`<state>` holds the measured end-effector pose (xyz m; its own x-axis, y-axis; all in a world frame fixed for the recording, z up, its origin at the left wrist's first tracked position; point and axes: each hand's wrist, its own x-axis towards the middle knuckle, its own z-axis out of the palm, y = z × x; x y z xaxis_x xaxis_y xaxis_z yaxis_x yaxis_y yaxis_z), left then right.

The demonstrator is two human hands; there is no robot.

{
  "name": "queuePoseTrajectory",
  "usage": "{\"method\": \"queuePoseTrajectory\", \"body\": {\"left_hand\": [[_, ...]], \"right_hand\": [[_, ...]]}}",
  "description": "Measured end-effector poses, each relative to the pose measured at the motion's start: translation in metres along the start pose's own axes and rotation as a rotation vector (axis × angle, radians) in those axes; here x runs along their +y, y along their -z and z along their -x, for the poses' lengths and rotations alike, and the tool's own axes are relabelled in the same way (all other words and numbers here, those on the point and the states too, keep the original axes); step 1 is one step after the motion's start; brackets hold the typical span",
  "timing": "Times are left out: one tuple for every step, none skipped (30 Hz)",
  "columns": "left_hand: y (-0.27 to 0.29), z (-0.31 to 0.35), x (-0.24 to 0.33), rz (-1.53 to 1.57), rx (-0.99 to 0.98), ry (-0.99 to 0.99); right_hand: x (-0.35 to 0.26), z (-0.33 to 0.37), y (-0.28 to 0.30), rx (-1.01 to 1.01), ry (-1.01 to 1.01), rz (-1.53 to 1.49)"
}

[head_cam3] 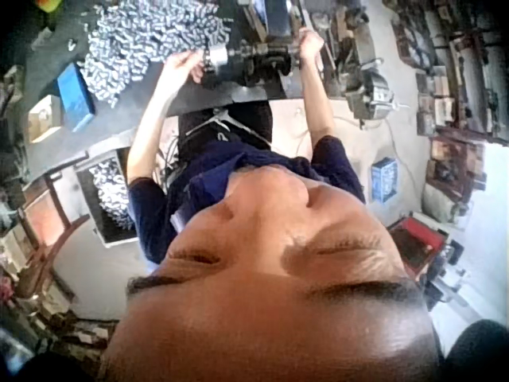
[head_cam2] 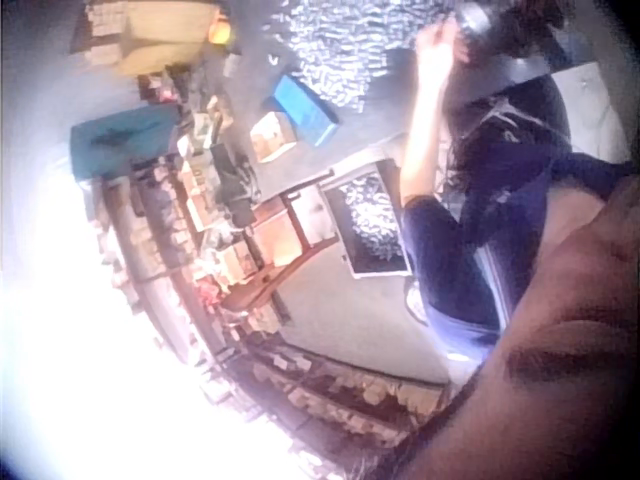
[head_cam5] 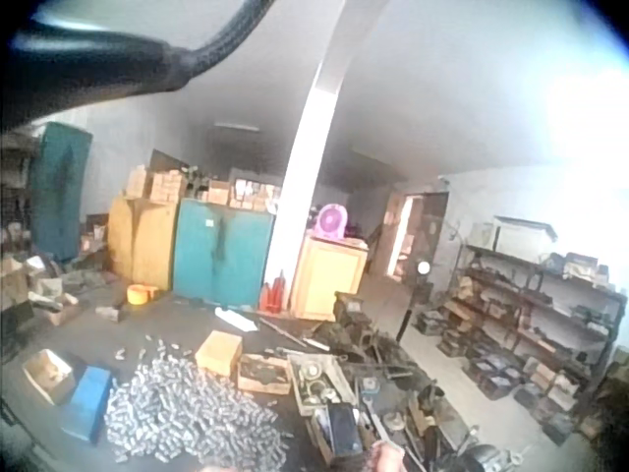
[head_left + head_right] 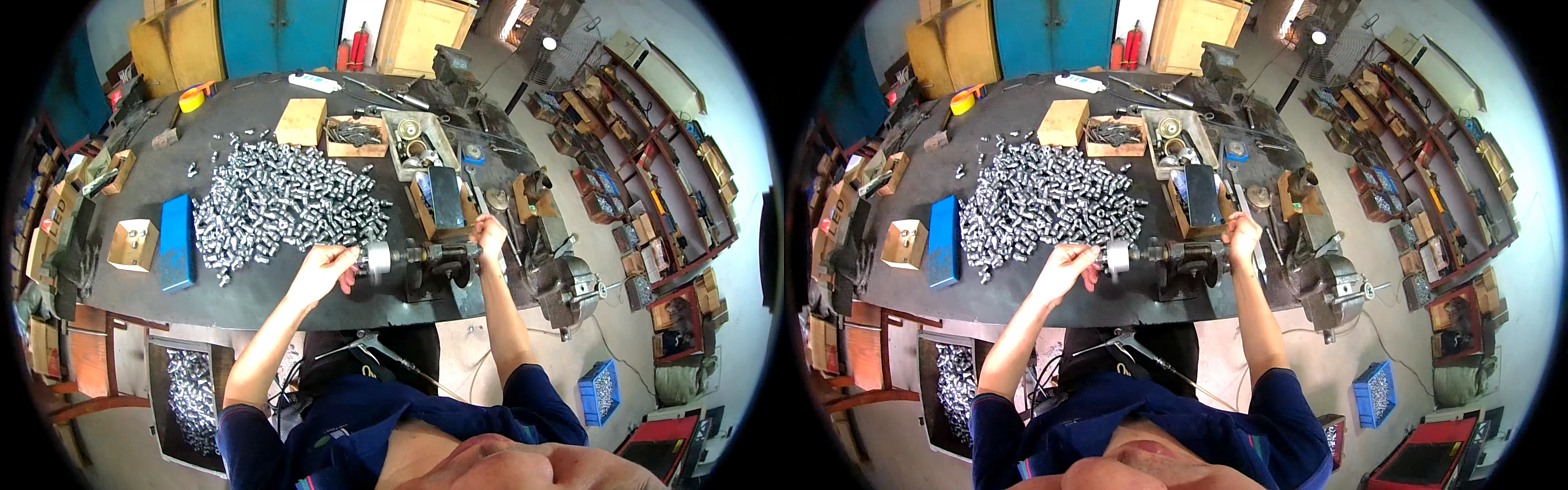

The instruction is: The person operates a bench-mounted lathe to machine small cylindrical metal parts. They pick up parts from a pile on the table, insert them into the lathe chuck, and use a hand tool to tighten the chuck. After machining, they remove the parts and place them back on the table.

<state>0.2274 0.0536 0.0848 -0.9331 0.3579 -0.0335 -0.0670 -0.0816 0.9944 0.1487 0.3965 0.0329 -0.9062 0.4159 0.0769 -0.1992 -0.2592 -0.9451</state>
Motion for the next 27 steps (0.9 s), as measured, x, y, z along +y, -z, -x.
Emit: {"method": "queuePoseTrajectory", "body": {"left_hand": [[0.001, 0.0, 0.001, 0.019, -0.004, 0.009], [0.0, 0.0, 0.001, 0.038, -0.01, 0.021], [0.001, 0.0, 0.001, 0.057, -0.017, 0.033], [0.002, 0.0, -0.002, 0.068, 0.001, 0.042], [0.002, 0.001, -0.002, 0.106, 0.003, 0.051], [0.001, 0.001, -0.002, 0.145, 0.006, 0.061], [0.0, 0.0, -0.002, 0.183, 0.003, 0.072], [-0.001, 0.001, -0.001, 0.183, 0.019, 0.06], [-0.001, 0.001, -0.001, 0.192, 0.018, 0.063], [-0.001, 0.002, 0.0, 0.204, 0.017, 0.068], [-0.001, 0.003, 0.001, 0.214, 0.018, 0.071], [-0.001, 0.003, 0.002, 0.199, 0.022, 0.059], [0.0, 0.003, 0.002, 0.199, 0.016, 0.058], [0.0, 0.002, 0.002, 0.199, 0.011, 0.057], [0.002, 0.002, 0.001, 0.2, 0.008, 0.056], [0.003, 0.0, 0.001, 0.212, 0.009, 0.051], [0.003, 0.0, 0.0, 0.226, 0.009, 0.048], [0.004, 0.0, -0.001, 0.24, 0.011, 0.045], [0.008, 0.004, -0.001, 0.189, 0.047, 0.032], [0.014, 0.009, -0.002, 0.141, 0.084, 0.019], [0.023, 0.014, -0.004, 0.092, 0.121, 0.004], [0.036, 0.026, -0.005, 0.109, 0.161, 0.031], [0.046, 0.042, 0.0, 0.061, 0.244, 0.039], [0.065, 0.059, -0.009, -0.005, 0.343, 0.045], [0.08, 0.079, -0.009, -0.053, 0.432, 0.071], [0.1, 0.103, -0.02, -0.07, 0.568, 0.084], [0.119, 0.127, -0.03, -0.08, 0.679, 0.111]], "right_hand": [[-0.019, 0.007, -0.01, 0.039, 0.005, 0.0], [-0.026, 0.009, -0.009, 0.039, 0.051, -0.091], [-0.031, 0.011, -0.008, 0.039, 0.098, -0.182], [-0.043, 0.022, -0.014, 0.051, 0.088, -0.303], [-0.051, 0.033, -0.013, 0.048, 0.119, -0.367], [-0.051, 0.04, -0.006, -0.002, 0.146, -0.441], [-0.051, 0.048, 0.005, -0.048, 0.176, -0.513], [-0.05, 0.057, 0.014, -0.112, 0.202, -0.566], [-0.046, 0.064, 0.024, -0.15, 0.197, -0.611], [-0.043, 0.072, 0.035, -0.178, 0.168, -0.643], [-0.039, 0.079, 0.044, -0.209, 0.14, -0.678], [-0.034, 0.086, 0.051, -0.195, 0.093, -0.686], [-0.041, 0.096, 0.046, -0.011, -0.043, -0.723], [-0.032, 0.097, 0.055, -0.016, -0.126, -0.708], [-0.017, 0.095, 0.067, -0.022, -0.21, -0.692], [-0.005, 0.092, 0.076, -0.048, -0.256, -0.61], [0.003, 0.089, 0.077, -0.048, -0.287, -0.5], [0.013, 0.085, 0.078, -0.013, -0.282, -0.481], [0.024, 0.08, 0.074, 0.017, -0.283, -0.465], [0.028, 0.076, 0.062, 0.073, -0.231, -0.411], [0.029, 0.074, 0.055, 0.087, -0.13, -0.295], [0.027, 0.069, 0.045, 0.153, -0.13, -0.218], [0.027, 0.067, 0.039, 0.222, -0.126, -0.137], [0.025, 0.067, 0.038, 0.198, -0.107, -0.155], [0.027, 0.065, 0.038, 0.215, -0.058, -0.103], [0.029, 0.064, 0.039, 0.218, -0.071, -0.111], [0.03, 0.066, 0.042, 0.228, -0.082, -0.113]]}}
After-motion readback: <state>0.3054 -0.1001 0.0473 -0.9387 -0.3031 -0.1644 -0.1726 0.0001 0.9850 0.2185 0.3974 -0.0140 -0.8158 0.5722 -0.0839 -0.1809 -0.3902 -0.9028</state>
